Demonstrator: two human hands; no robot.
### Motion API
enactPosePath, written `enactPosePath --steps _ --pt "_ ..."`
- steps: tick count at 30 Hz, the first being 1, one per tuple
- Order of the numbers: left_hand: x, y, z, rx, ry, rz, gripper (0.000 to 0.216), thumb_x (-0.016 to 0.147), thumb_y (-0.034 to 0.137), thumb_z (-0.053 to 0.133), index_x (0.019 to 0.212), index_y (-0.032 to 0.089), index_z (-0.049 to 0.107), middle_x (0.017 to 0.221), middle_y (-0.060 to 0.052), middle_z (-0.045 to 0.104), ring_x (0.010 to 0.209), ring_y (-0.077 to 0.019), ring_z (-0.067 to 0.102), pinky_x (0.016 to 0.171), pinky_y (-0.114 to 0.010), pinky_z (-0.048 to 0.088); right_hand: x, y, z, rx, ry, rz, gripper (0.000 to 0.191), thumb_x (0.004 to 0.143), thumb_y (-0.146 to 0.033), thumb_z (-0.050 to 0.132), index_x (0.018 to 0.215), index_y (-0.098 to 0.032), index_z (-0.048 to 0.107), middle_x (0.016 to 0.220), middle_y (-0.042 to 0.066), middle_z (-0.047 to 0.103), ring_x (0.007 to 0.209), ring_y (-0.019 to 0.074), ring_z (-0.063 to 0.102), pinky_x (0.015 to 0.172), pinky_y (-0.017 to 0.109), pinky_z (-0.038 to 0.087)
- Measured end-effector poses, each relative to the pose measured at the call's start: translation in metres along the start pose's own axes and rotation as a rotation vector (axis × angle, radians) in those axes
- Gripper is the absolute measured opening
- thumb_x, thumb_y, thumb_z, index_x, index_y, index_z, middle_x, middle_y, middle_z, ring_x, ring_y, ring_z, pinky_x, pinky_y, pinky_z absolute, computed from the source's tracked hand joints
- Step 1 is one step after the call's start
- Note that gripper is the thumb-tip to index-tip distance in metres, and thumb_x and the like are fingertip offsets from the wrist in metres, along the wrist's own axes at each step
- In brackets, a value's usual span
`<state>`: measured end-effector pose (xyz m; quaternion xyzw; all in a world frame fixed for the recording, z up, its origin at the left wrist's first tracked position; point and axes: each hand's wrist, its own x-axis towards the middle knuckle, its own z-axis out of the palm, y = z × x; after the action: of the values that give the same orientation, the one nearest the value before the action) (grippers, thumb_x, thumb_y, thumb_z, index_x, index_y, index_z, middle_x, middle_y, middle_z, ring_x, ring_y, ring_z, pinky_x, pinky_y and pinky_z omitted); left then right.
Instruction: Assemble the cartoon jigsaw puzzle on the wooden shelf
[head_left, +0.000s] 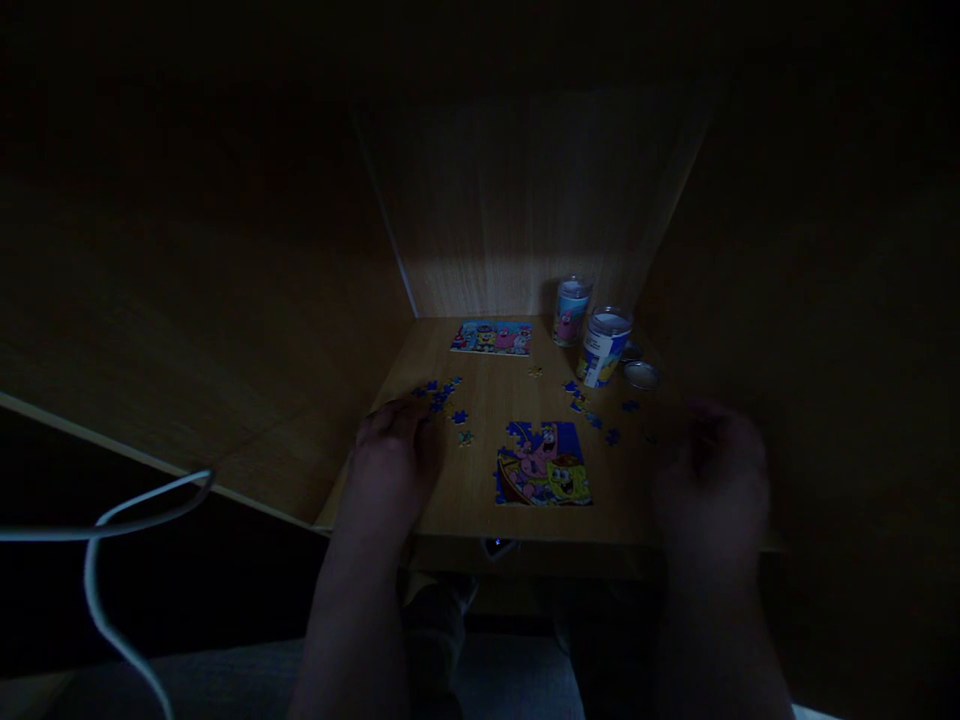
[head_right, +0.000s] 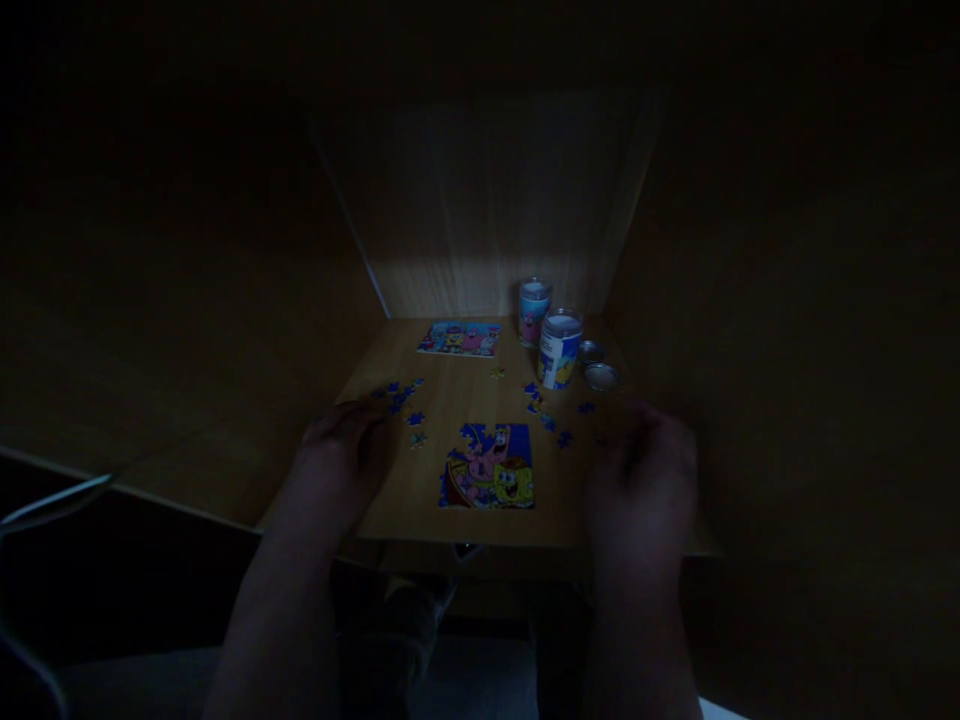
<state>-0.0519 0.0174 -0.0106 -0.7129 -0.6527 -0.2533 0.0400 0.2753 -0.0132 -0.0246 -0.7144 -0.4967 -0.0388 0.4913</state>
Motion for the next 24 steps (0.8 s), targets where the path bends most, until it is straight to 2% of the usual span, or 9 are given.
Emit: enactPosePath --steps 4,9,15,17,21,24 --pt "0.002 0.000 0.000 -0.015 0.003 -0.025 0.036 0.107 0.031 0.049 0.125 0.015 0.076 0.136 -0.019 0.076 0.129 -0.0360 0.068 0.120 -0.055 0.051 -0.002 -0.001 -0.006 0.057 0.092 0.045 0.051 0.090 -0.017 0.053 0.140 -0.015 0.063 0.135 0.021 0.068 0.127 0.0363 0.068 0.107 0.053 0.056" --pt "0.003 -0.001 0.000 -0.044 0.006 -0.008 0.035 0.107 0.032 0.047 0.122 0.017 0.075 0.131 -0.017 0.077 0.128 -0.0341 0.069 0.120 -0.052 0.052 -0.003 -0.006 -0.008 0.116 0.092 0.062 0.054 0.087 -0.014 0.053 0.140 -0.018 0.060 0.134 0.018 0.070 0.122 0.0341 0.070 0.105 0.052 0.058" --pt "0.003 -0.002 0.000 -0.037 -0.009 -0.025 0.036 0.106 0.033 0.049 0.124 0.017 0.075 0.133 -0.018 0.076 0.127 -0.0354 0.069 0.119 -0.053 0.052 -0.004 -0.009 -0.010 0.138 0.061 0.097 0.063 0.078 -0.010 0.053 0.139 -0.023 0.057 0.127 0.012 0.075 0.114 0.0297 0.074 0.095 0.042 0.057" --pt "0.003 -0.002 0.000 -0.042 -0.014 -0.025 0.036 0.106 0.032 0.049 0.125 0.015 0.075 0.134 -0.019 0.076 0.128 -0.0355 0.069 0.119 -0.053 0.052 -0.004 -0.010 -0.011 0.126 0.061 0.113 0.055 0.080 -0.012 0.053 0.133 -0.024 0.058 0.118 0.009 0.078 0.107 0.0282 0.075 0.089 0.039 0.055" --pt "0.003 -0.001 -0.001 -0.045 -0.015 -0.017 0.036 0.106 0.033 0.049 0.125 0.016 0.075 0.134 -0.018 0.076 0.128 -0.0351 0.069 0.120 -0.054 0.052 -0.005 -0.011 -0.010 0.099 0.064 0.148 0.021 0.089 -0.016 0.051 0.105 -0.024 0.064 0.090 0.005 0.077 0.083 0.0241 0.073 0.075 0.034 0.049" --pt "0.004 0.000 -0.001 -0.037 -0.021 -0.005 0.035 0.107 0.033 0.049 0.126 0.018 0.074 0.136 -0.017 0.076 0.129 -0.0343 0.069 0.121 -0.053 0.052 -0.005 -0.015 -0.006 0.016 -0.082 0.102 0.016 0.092 -0.019 0.054 0.092 -0.024 0.069 0.082 0.004 0.075 0.068 0.0209 0.067 0.067 0.032 0.043"
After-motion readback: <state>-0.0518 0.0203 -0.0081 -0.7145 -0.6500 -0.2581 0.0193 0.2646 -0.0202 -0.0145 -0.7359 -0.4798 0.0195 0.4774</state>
